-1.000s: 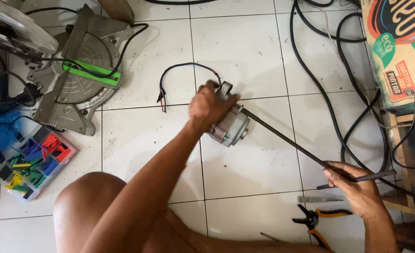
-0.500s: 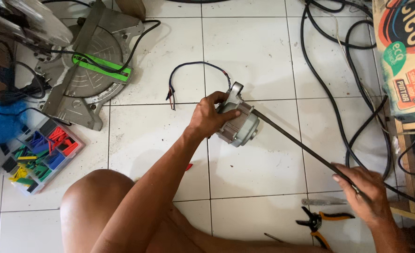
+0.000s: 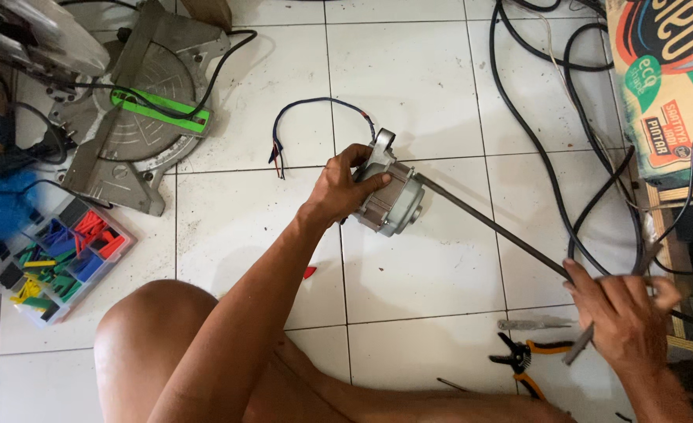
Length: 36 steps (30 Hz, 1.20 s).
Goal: The person sits on the floor and uses a long metal rod to rotate the shaft of a small electric motor. They then use a screwdriver to tighten screws on the motor's mounting bracket and casing.
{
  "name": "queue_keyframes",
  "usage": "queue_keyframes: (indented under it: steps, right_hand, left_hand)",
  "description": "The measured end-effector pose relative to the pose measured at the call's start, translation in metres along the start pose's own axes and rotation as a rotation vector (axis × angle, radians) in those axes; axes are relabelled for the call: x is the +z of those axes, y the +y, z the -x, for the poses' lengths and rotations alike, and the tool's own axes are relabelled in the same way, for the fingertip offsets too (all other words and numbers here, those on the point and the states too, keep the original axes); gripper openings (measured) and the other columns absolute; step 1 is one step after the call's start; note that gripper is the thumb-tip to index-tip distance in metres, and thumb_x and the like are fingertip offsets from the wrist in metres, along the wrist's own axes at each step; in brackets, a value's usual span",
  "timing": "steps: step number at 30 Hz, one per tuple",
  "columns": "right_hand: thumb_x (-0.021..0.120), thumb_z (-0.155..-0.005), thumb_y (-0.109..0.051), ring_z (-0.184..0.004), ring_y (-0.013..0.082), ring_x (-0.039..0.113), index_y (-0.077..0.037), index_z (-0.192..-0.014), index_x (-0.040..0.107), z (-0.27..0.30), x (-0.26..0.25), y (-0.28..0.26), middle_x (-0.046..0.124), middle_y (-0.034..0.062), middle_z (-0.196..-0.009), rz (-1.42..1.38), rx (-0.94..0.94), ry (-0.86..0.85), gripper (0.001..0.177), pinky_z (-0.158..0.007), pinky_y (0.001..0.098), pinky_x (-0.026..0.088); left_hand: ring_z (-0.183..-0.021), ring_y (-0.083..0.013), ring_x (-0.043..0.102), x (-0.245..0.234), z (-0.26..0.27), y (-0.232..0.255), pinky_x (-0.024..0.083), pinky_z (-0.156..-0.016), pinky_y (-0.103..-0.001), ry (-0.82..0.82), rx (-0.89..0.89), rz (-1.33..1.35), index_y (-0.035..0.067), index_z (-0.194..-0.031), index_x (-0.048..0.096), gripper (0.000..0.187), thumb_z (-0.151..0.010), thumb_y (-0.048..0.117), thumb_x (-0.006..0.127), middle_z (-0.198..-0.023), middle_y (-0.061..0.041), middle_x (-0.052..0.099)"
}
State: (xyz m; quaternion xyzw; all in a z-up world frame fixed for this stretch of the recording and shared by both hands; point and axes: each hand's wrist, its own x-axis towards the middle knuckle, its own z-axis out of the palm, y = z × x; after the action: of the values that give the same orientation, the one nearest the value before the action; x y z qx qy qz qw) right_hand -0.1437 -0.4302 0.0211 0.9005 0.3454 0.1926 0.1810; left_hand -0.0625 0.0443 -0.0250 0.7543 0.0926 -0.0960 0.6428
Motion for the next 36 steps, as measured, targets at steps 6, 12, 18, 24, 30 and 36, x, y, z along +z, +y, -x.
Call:
queue_keyframes:
  steps: [6,12,18,24,30,36]
  right_hand:
    - [0.071,-0.104,-0.005,-0.078,0.0277,0.059,0.006,-0.122,0.077,0.012,-0.054,-0.036,0.073,0.0154,-0.098,-0.667,0.486,0.045,0.021,-0.094,0.0429,0.046]
    - [0.06,-0.119,-0.023,-0.089,0.0181,0.062,-0.001,-0.123,0.07,0.048,-0.019,-0.094,0.066,0.0081,-0.095,-0.998,1.247,0.21,0.025,-0.087,0.0308,0.048]
    - [0.064,-0.111,-0.024,-0.081,0.013,0.061,-0.003,-0.119,0.07,0.01,-0.01,-0.15,0.066,0.0057,-0.088,-1.158,1.435,0.387,0.024,-0.08,0.0267,0.049]
    - [0.068,-0.102,-0.024,-0.072,0.0147,0.059,-0.004,-0.104,0.071,0.005,0.0,-0.16,0.063,0.0036,-0.08,-1.371,1.531,0.345,0.021,-0.067,0.0269,0.048]
    - [0.07,-0.101,-0.022,-0.07,0.0183,0.059,0.002,-0.108,0.072,-0.003,-0.001,-0.159,0.06,0.0042,-0.08,-1.498,1.625,0.419,0.024,-0.071,0.0298,0.053]
    - [0.068,-0.102,-0.023,-0.066,0.0138,0.056,-0.004,-0.107,0.074,-0.003,0.007,-0.162,0.061,0.0014,-0.078,-1.509,1.622,0.398,0.021,-0.063,0.026,0.048]
  left_hand:
    - [-0.086,-0.016,0.058,0.002,0.008,0.009,0.047,-0.073,-0.031,0.062,-0.021,-0.095,0.014,-0.121,0.059,0.052,-0.081,0.045,0.073,-0.105,-0.001,0.067]
    - [-0.122,-0.0399,0.054,0.024,0.001,0.025,0.034,-0.106,-0.057,0.377,-0.11,-0.692,0.019,-0.144,0.042,0.104,-0.065,0.076,0.077,-0.127,-0.016,0.062]
    - [-0.121,-0.0322,0.063,0.037,-0.037,0.055,0.045,-0.102,-0.047,0.107,-0.562,-0.604,0.015,-0.137,0.051,0.088,-0.075,0.074,0.067,-0.128,-0.009,0.067]
    - [-0.111,-0.033,0.067,0.042,-0.053,0.019,0.054,-0.093,-0.048,0.325,-0.511,-0.557,0.006,-0.126,0.058,0.069,-0.085,0.061,0.06,-0.12,-0.015,0.069]
    - [-0.101,-0.0415,0.069,0.021,-0.023,0.028,0.054,-0.087,-0.054,0.371,-0.346,-0.478,0.008,-0.125,0.064,0.051,-0.087,0.04,0.052,-0.108,-0.021,0.074]
    - [-0.091,-0.0464,0.064,0.022,-0.002,0.047,0.047,-0.086,-0.052,0.462,-0.177,-0.394,0.018,-0.102,0.069,0.04,-0.078,0.046,0.054,-0.085,-0.016,0.072]
